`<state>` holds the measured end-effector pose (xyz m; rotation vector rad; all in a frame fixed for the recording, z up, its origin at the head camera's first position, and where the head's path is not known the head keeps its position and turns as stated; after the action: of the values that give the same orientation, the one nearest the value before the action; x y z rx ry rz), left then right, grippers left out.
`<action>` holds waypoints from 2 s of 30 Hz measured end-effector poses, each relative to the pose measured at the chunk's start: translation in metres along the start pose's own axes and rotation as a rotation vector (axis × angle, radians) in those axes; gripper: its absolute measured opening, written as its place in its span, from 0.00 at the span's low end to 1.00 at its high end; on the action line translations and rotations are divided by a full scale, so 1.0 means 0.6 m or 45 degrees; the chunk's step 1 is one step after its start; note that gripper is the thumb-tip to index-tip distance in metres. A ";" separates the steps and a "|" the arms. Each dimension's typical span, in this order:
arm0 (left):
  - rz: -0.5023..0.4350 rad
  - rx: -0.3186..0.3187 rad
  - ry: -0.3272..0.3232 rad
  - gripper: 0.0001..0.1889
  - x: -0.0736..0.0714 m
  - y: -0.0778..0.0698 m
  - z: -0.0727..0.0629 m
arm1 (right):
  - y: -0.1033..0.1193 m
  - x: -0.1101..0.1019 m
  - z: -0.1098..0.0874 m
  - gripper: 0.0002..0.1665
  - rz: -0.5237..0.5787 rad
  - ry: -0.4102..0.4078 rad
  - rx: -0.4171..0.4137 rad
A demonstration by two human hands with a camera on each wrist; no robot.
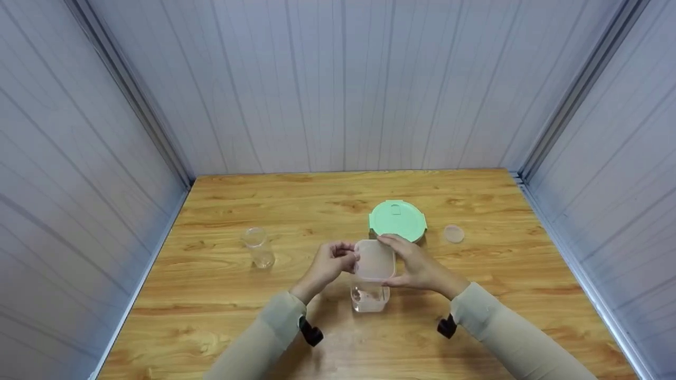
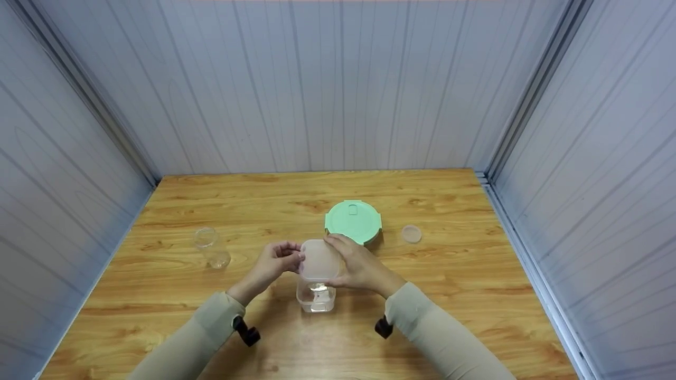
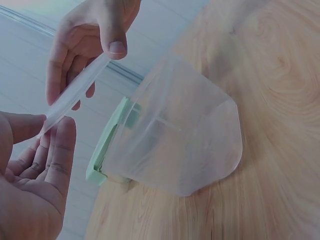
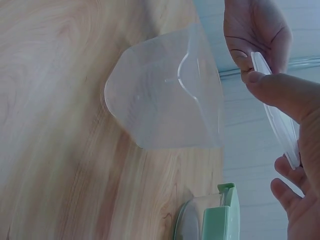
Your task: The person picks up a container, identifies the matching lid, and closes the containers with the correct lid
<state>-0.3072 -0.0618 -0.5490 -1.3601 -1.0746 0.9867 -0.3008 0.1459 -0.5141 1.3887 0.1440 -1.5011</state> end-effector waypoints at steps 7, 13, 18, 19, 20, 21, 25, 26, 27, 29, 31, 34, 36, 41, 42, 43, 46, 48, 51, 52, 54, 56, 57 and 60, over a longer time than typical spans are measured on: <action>0.314 0.173 0.023 0.22 -0.004 -0.009 -0.010 | -0.006 0.007 -0.004 0.57 0.103 0.011 0.012; 0.505 0.275 0.118 0.37 -0.001 -0.010 -0.020 | -0.004 0.014 -0.007 0.55 0.119 0.012 -0.011; 0.640 0.303 0.207 0.49 0.001 -0.004 -0.028 | -0.003 0.024 -0.012 0.55 0.139 0.065 0.038; 0.665 0.302 0.223 0.51 0.001 -0.003 -0.029 | -0.003 0.026 -0.013 0.56 0.142 0.076 0.046; 0.694 0.300 0.238 0.52 0.001 -0.001 -0.031 | -0.003 0.028 -0.014 0.56 0.146 0.086 0.051; 0.727 0.296 0.251 0.53 0.002 0.000 -0.032 | -0.003 0.030 -0.015 0.55 0.152 0.093 0.051; 0.833 0.263 0.287 0.55 0.003 0.006 -0.038 | -0.005 0.037 -0.020 0.55 0.169 0.106 0.054; 0.859 0.259 0.291 0.54 0.003 0.007 -0.039 | -0.005 0.039 -0.021 0.54 0.176 0.109 0.053; 0.875 0.256 0.293 0.54 0.004 0.007 -0.040 | -0.005 0.041 -0.023 0.54 0.184 0.115 0.055; 0.907 0.251 0.299 0.53 0.004 0.009 -0.042 | -0.006 0.046 -0.024 0.54 0.193 0.128 0.062; 0.928 0.250 0.301 0.53 0.004 0.010 -0.043 | -0.007 0.049 -0.026 0.54 0.200 0.138 0.068; 0.928 0.233 0.306 0.51 0.003 0.014 -0.044 | -0.009 0.054 -0.027 0.54 0.200 0.146 0.072; 0.915 0.228 0.308 0.50 0.003 0.017 -0.044 | -0.010 0.057 -0.027 0.54 0.197 0.151 0.077; 0.901 0.223 0.311 0.48 0.002 0.026 -0.044 | -0.012 0.062 -0.029 0.55 0.190 0.168 0.093; 0.902 0.220 0.309 0.48 0.002 0.028 -0.043 | -0.012 0.062 -0.029 0.55 0.182 0.172 0.096; 0.906 0.219 0.309 0.47 0.002 0.030 -0.043 | -0.012 0.063 -0.030 0.55 0.181 0.174 0.100; 0.915 0.217 0.307 0.47 0.003 0.034 -0.042 | -0.013 0.065 -0.032 0.55 0.172 0.178 0.115; 0.923 0.222 0.310 0.46 0.004 0.035 -0.042 | -0.014 0.066 -0.033 0.55 0.169 0.184 0.126; 0.926 0.227 0.309 0.46 0.005 0.035 -0.042 | -0.015 0.068 -0.033 0.56 0.176 0.193 0.141; 0.925 0.227 0.308 0.46 0.005 0.035 -0.042 | -0.016 0.069 -0.033 0.56 0.179 0.197 0.147; 0.920 0.225 0.307 0.46 0.005 0.036 -0.042 | -0.016 0.069 -0.034 0.56 0.174 0.201 0.154; 0.920 0.222 0.303 0.45 0.004 0.036 -0.042 | -0.017 0.069 -0.033 0.56 0.180 0.203 0.163; 0.921 0.219 0.303 0.46 0.004 0.037 -0.042 | -0.017 0.069 -0.033 0.56 0.180 0.202 0.163; 0.922 0.215 0.298 0.46 0.003 0.037 -0.042 | -0.016 0.070 -0.032 0.56 0.176 0.201 0.165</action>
<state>-0.2811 -0.0664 -0.5698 -1.7088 -0.2968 1.3519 -0.2864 0.1389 -0.5586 1.5886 0.0477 -1.3055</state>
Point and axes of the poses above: each hand's wrist, its own z-axis towards the middle knuckle, its own x-axis out of the palm, y = z × x, the point moved 6 cm from there along z, towards the middle knuckle, and after that the axes turned 1 degree about -y, right-handed, at the moved point
